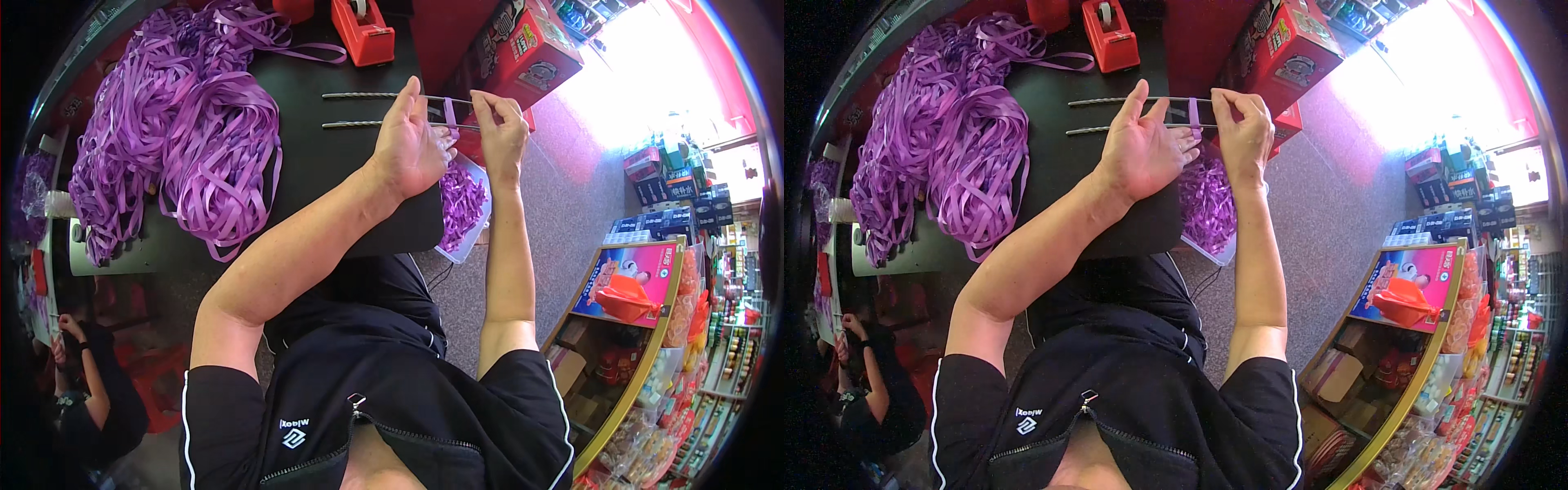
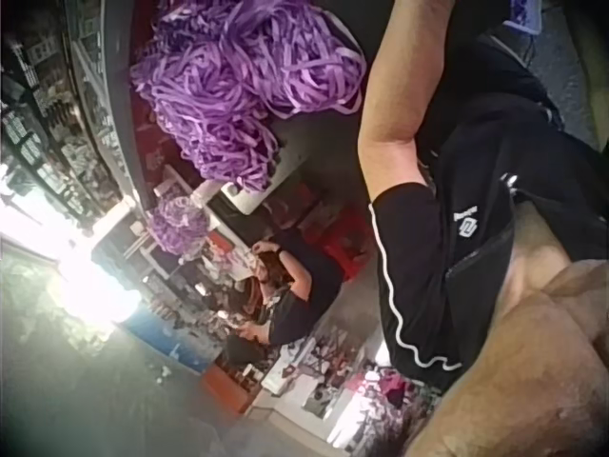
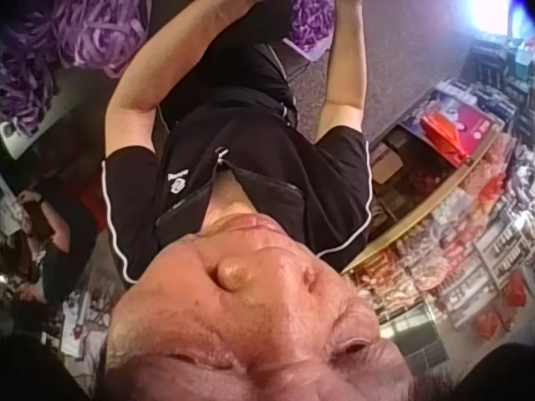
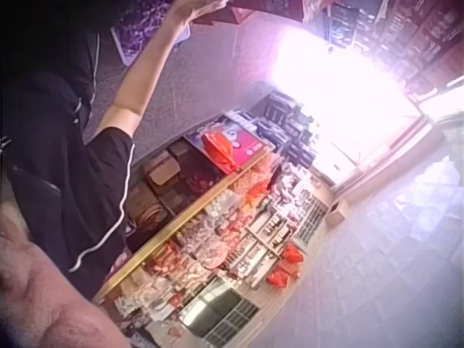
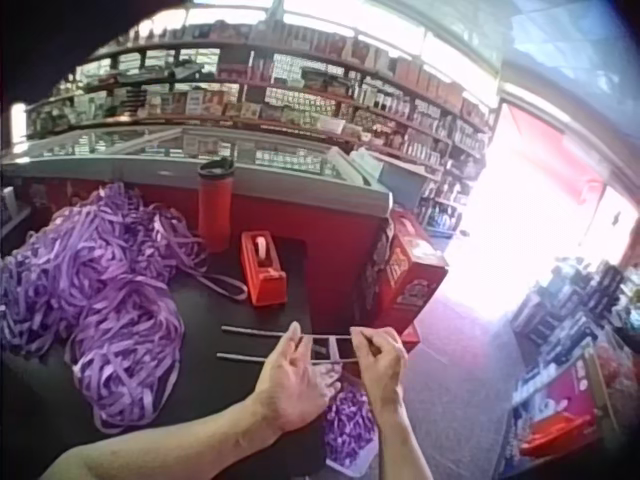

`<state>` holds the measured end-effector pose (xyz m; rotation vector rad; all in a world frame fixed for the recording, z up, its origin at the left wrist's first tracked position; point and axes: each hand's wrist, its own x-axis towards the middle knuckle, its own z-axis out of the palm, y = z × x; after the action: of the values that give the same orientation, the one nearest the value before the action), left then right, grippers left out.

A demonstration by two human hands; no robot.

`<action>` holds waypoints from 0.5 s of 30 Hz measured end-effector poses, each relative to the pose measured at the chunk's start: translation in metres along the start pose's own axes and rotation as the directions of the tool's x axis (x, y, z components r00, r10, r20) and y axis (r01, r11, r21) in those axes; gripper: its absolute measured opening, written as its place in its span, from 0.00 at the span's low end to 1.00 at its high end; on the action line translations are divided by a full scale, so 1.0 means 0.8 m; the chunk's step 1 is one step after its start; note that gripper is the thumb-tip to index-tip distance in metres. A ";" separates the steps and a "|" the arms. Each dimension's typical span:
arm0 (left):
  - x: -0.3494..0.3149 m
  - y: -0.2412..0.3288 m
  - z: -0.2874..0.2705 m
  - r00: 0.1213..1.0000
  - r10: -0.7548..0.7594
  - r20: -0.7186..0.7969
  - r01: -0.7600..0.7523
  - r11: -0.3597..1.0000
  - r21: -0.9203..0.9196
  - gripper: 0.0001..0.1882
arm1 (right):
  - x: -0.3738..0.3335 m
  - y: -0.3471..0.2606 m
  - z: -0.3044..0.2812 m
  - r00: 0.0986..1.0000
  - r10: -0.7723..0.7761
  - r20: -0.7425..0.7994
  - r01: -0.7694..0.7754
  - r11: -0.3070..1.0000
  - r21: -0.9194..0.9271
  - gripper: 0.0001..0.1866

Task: Wrapping purple plastic ribbons around metal rods and securing them with tape.

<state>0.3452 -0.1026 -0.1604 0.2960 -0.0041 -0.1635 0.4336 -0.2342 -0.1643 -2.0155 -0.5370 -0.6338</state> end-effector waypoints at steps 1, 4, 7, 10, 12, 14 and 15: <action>0.001 0.001 -0.002 0.999 -0.014 0.048 0.014 1.000 0.004 0.49 | 0.004 -0.005 -0.001 0.997 -0.057 0.059 0.059 0.998 -0.023 0.08; 0.000 -0.002 0.005 0.998 0.012 0.066 -0.013 1.000 0.012 0.48 | 0.014 -0.018 -0.004 0.974 -0.143 0.174 0.159 0.984 -0.084 0.08; -0.002 -0.002 0.002 0.998 0.030 0.057 -0.033 0.999 0.042 0.47 | 0.025 -0.026 -0.002 0.851 -0.068 0.521 0.227 0.942 -0.248 0.10; 0.001 -0.002 -0.003 0.993 0.039 0.115 -0.050 0.994 0.094 0.46 | 0.031 -0.032 0.005 0.791 -0.045 0.610 0.308 0.891 -0.333 0.10; 0.002 -0.003 -0.002 0.998 0.023 0.065 -0.028 0.997 0.074 0.46 | 0.041 -0.026 0.013 0.795 -0.087 0.600 0.325 0.897 -0.300 0.11; 0.001 -0.003 0.003 1.000 0.006 0.015 -0.006 0.999 0.053 0.45 | 0.053 -0.029 0.018 0.739 0.036 0.673 0.270 0.899 -0.345 0.12; 0.000 -0.002 0.006 1.000 0.007 -0.017 -0.006 0.999 0.034 0.45 | 0.058 -0.027 0.023 0.742 0.035 0.669 0.268 0.900 -0.344 0.12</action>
<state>0.3449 -0.1055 -0.1566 0.3311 0.0093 -0.1547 0.4604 -0.2026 -0.1290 -2.6446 -1.0311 -0.0609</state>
